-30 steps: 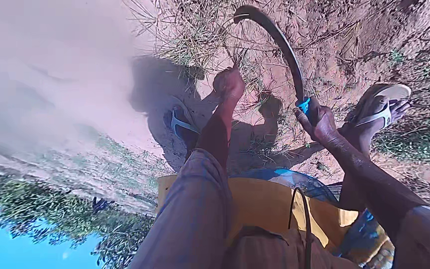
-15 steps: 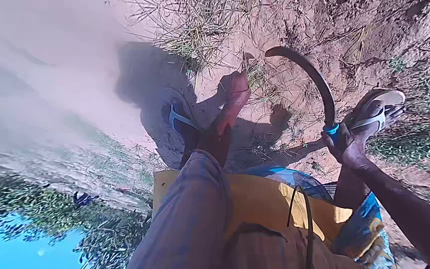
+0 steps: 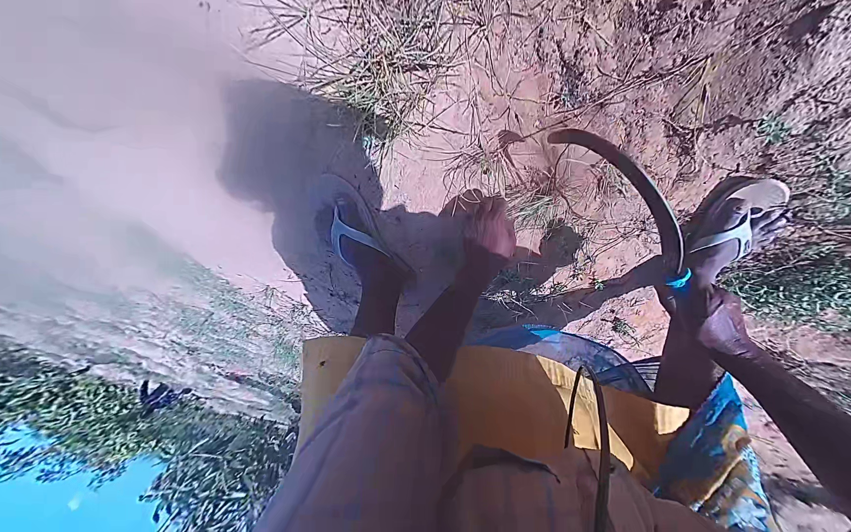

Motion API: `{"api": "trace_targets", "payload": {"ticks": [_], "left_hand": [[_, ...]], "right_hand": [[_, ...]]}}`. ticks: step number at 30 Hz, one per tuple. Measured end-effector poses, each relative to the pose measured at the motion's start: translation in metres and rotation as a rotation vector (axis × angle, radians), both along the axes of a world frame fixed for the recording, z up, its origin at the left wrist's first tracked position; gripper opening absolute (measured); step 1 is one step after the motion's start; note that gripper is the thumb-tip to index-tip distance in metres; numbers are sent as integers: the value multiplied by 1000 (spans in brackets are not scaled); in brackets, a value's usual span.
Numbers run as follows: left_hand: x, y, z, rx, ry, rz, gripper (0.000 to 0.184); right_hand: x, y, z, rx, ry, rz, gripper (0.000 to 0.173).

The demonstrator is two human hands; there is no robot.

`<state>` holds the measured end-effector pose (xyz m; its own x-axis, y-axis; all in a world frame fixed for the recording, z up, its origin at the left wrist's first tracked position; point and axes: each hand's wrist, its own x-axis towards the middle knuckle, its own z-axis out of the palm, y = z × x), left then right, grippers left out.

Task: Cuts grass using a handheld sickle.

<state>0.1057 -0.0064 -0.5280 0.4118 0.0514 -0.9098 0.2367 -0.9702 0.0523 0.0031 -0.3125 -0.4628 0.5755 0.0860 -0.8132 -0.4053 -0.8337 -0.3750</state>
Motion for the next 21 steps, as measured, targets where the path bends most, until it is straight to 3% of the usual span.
{"api": "trace_targets", "payload": {"ticks": [4, 6, 8, 11, 13, 17, 21], "left_hand": [[52, -8, -24, 114, -186, 198, 45], [67, -24, -42, 140, -160, 327, 50], [67, -48, -55, 123, -32, 380, 69], [33, -89, -58, 107, 186, 167, 92], [17, -95, -54, 81, 218, 55, 82], [32, -52, -39, 23, 73, -172, 45], [59, 12, -45, 105, -49, -262, 59]], "right_hand": [[20, 6, -16, 30, -50, -127, 69], [20, 12, -21, 21, -55, -198, 70], [18, 22, -21, 34, -65, -265, 69], [11, 29, -15, 79, -55, -328, 65], [8, 30, -10, 82, -51, -292, 66], [2, 19, -9, 78, -74, -169, 65], [-10, 10, -15, 60, -48, -114, 71]]}}
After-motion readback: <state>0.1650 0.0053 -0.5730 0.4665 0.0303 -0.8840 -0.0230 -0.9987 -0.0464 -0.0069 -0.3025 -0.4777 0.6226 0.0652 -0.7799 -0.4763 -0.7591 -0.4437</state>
